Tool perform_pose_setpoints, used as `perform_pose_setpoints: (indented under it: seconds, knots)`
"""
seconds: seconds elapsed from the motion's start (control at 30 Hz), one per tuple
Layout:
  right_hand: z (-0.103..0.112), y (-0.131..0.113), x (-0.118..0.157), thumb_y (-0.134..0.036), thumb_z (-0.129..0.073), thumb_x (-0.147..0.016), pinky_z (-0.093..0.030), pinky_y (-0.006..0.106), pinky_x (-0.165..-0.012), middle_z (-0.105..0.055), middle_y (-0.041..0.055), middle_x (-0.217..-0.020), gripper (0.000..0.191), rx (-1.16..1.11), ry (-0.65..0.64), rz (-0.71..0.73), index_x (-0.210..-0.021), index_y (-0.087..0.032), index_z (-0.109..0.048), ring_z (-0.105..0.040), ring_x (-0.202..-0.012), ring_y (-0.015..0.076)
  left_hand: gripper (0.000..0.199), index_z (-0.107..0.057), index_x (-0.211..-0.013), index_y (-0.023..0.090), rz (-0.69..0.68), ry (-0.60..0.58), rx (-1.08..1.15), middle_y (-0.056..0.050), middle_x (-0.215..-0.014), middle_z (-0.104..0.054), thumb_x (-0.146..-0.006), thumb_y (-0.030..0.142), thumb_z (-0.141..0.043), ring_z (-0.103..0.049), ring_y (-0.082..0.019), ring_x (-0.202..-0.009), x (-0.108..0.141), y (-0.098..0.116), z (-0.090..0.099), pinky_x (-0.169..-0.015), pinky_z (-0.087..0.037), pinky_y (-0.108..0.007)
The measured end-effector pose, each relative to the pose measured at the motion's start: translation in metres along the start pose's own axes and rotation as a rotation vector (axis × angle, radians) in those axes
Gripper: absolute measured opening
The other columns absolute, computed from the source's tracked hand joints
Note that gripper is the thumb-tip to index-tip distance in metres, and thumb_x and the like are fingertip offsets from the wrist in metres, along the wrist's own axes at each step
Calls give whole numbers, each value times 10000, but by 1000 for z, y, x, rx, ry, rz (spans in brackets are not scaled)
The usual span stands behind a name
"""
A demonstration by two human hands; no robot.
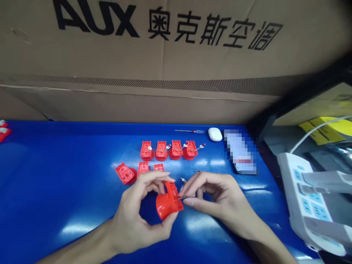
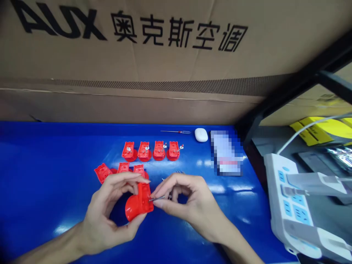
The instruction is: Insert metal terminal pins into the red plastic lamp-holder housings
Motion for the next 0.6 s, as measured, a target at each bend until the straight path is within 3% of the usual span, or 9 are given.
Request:
perform_pose_setpoints:
  seconds: [0.6]
  knots:
    - [1,-2,-1,-388,-919,-912,-428,335,-690,-786,50,-964,167,55,-10,0,-945,-238,-855,-563,-760,168,733,-531,-1450,259,0,12,-5,-98,-1263,-751,-801,89,-826,-795,-196,-903,-3,3,0,-866,-715,-345]
Point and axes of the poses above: each hand's wrist, its own x-axis away from the middle knuckle, its own z-axis out of the back of the hand, y = z × x, the point moved 7 cm from there along -x, towards the middle knuckle
